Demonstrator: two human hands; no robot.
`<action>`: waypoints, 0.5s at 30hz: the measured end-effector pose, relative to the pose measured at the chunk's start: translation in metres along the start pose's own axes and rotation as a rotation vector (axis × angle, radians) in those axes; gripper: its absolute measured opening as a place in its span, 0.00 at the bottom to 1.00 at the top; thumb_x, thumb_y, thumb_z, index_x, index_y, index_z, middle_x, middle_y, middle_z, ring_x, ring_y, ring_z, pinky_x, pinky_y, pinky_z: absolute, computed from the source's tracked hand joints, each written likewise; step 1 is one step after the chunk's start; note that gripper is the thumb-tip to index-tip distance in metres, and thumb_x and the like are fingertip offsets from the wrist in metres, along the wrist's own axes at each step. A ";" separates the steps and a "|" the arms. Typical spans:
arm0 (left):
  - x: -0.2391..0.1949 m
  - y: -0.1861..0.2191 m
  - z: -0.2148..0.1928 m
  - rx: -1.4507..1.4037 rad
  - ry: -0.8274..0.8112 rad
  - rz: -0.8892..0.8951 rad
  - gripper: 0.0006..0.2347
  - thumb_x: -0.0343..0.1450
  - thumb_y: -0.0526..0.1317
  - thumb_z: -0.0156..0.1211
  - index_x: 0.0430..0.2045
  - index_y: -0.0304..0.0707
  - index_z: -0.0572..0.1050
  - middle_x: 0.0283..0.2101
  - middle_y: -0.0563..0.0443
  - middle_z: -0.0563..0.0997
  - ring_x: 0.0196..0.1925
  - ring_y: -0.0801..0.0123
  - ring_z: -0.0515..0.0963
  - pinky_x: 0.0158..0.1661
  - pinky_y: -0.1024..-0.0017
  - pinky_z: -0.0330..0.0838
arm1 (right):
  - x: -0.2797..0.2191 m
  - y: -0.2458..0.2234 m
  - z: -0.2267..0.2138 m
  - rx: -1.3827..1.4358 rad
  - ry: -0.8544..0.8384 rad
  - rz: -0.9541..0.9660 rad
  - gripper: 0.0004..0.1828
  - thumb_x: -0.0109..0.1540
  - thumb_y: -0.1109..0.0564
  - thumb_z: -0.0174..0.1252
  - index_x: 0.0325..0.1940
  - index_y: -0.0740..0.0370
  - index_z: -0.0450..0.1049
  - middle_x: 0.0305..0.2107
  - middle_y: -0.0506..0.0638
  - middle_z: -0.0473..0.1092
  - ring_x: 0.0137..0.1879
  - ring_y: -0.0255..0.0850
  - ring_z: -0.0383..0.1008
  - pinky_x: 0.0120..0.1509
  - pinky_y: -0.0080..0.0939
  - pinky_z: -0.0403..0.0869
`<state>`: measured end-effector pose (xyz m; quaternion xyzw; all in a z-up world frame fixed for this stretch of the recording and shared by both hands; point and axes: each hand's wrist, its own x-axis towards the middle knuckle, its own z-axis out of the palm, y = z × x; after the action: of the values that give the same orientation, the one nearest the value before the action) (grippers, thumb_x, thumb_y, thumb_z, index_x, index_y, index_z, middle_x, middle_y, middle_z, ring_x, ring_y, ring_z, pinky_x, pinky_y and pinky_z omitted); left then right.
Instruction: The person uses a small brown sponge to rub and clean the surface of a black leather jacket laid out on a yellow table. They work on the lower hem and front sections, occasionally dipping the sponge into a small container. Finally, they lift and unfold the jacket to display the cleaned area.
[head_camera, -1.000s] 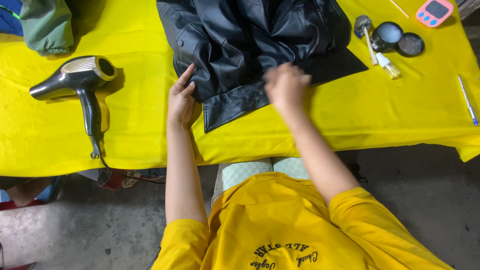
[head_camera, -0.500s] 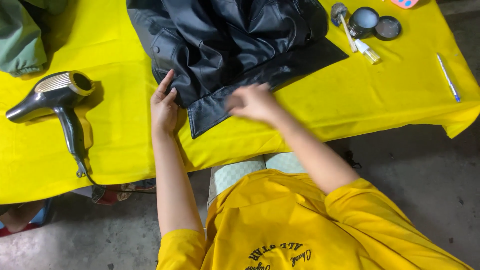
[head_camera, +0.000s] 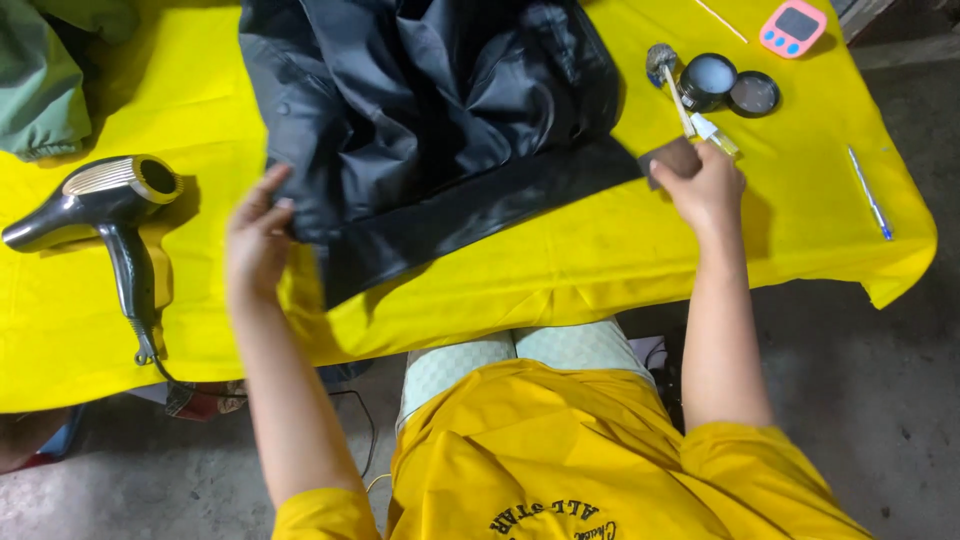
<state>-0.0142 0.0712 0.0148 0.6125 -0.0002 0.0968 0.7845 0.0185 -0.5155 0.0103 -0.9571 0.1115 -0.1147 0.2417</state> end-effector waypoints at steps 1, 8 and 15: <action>-0.001 0.018 -0.011 0.052 -0.006 0.020 0.21 0.75 0.26 0.51 0.65 0.37 0.69 0.65 0.37 0.71 0.65 0.53 0.76 0.63 0.57 0.74 | -0.011 0.002 0.001 0.099 -0.069 0.052 0.35 0.59 0.34 0.70 0.59 0.61 0.75 0.48 0.63 0.75 0.58 0.64 0.74 0.58 0.64 0.72; -0.036 0.096 -0.027 1.169 0.555 0.004 0.13 0.76 0.29 0.50 0.54 0.31 0.77 0.52 0.33 0.80 0.53 0.48 0.79 0.56 0.56 0.70 | -0.049 -0.009 -0.018 0.163 -0.140 0.014 0.24 0.62 0.40 0.65 0.42 0.65 0.73 0.41 0.59 0.76 0.48 0.59 0.74 0.47 0.57 0.67; -0.114 0.011 0.033 1.301 0.550 0.396 0.16 0.66 0.36 0.74 0.48 0.43 0.81 0.41 0.43 0.76 0.44 0.49 0.78 0.48 0.57 0.71 | -0.062 -0.023 -0.012 0.235 -0.156 -0.071 0.30 0.63 0.42 0.70 0.58 0.68 0.76 0.51 0.70 0.73 0.58 0.69 0.73 0.59 0.65 0.73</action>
<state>-0.1237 0.0248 0.0200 0.8965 0.1434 0.3675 0.2018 -0.0401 -0.4843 0.0219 -0.9316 0.0444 -0.0605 0.3557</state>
